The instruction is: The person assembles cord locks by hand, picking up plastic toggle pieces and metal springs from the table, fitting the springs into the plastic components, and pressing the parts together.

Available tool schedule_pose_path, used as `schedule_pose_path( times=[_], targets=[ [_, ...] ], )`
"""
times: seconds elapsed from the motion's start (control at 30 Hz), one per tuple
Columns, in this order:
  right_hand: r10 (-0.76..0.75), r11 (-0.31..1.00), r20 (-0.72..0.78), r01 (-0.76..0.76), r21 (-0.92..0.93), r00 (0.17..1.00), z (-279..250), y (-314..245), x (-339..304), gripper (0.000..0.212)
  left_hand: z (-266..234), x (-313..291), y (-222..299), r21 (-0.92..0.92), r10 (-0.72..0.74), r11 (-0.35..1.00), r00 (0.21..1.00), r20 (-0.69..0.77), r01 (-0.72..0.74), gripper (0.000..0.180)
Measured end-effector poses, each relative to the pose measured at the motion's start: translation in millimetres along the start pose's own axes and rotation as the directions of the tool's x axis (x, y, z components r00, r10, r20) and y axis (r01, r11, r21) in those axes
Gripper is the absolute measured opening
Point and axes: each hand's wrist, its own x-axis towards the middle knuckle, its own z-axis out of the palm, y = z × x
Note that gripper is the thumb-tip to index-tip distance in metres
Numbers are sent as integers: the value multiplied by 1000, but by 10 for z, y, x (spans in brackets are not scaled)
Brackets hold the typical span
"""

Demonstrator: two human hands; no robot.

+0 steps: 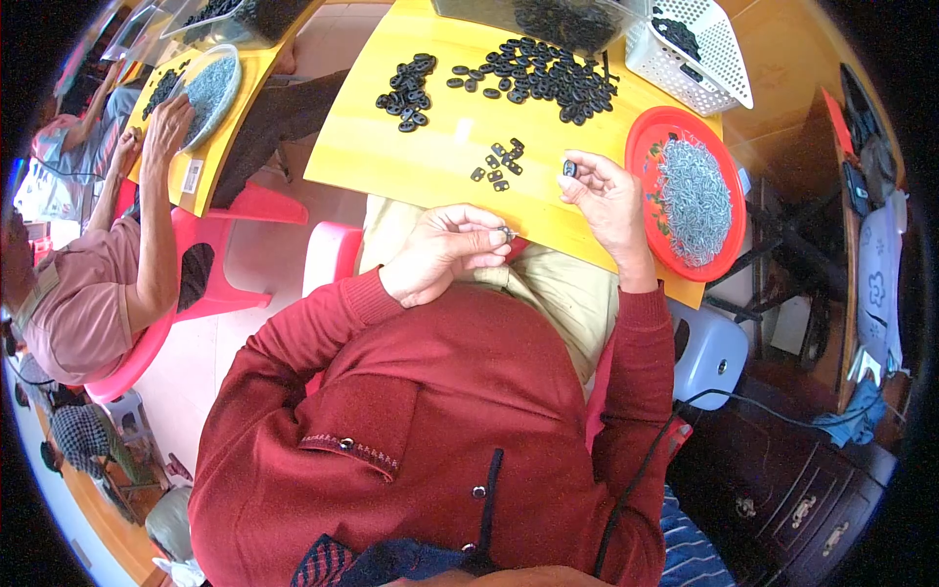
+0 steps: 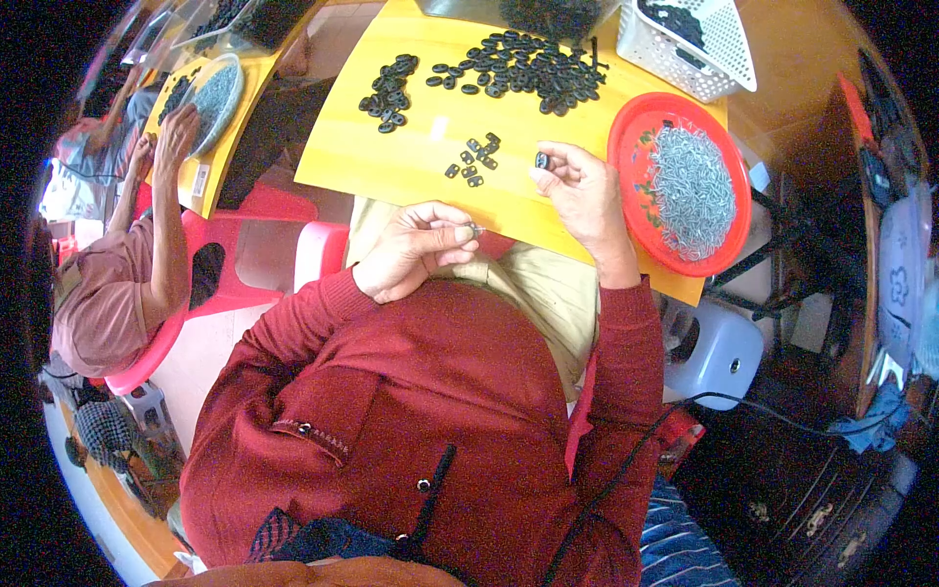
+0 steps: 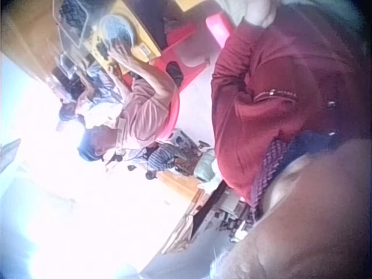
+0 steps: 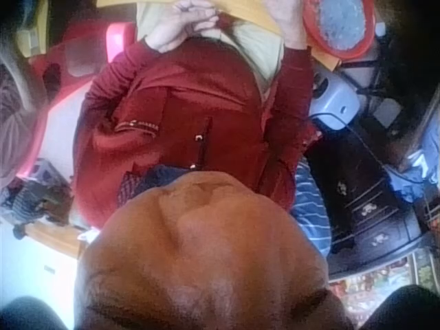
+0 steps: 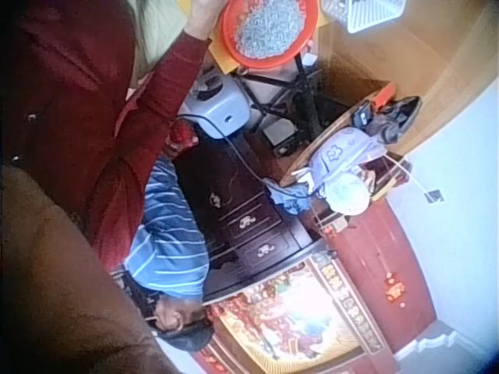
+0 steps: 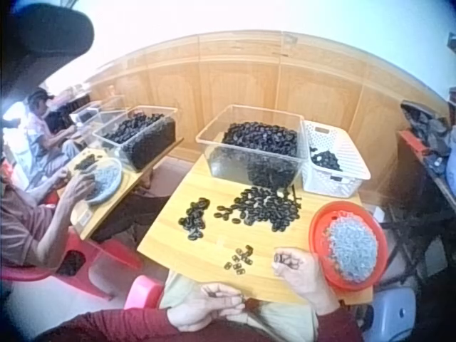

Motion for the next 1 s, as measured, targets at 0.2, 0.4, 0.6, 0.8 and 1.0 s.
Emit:
schedule_pose_path(
  times=[0.2,0.4,0.6,0.8,1.0],
  targets=[
    [-12,998,10,11,57,1000,11,-2,-1,29,12,-2,9,-4,-2,1000,1000,-1,2,13],
    [14,994,30,-17,105,999,9,2,-1,30,-9,4,3,0,-8,1000,1000,3,8,13],
    [31,992,41,-35,118,999,32,-19,-13,30,11,-9,7,-24,-6,1000,1000,-10,6,18],
    [59,993,57,-65,100,997,61,-20,-47,30,38,-13,-2,-32,7,999,999,-40,-8,18],
    [75,991,84,-84,105,994,144,-47,-125,31,-8,2,-7,-38,20,999,1000,-17,-20,18]
  ],
)
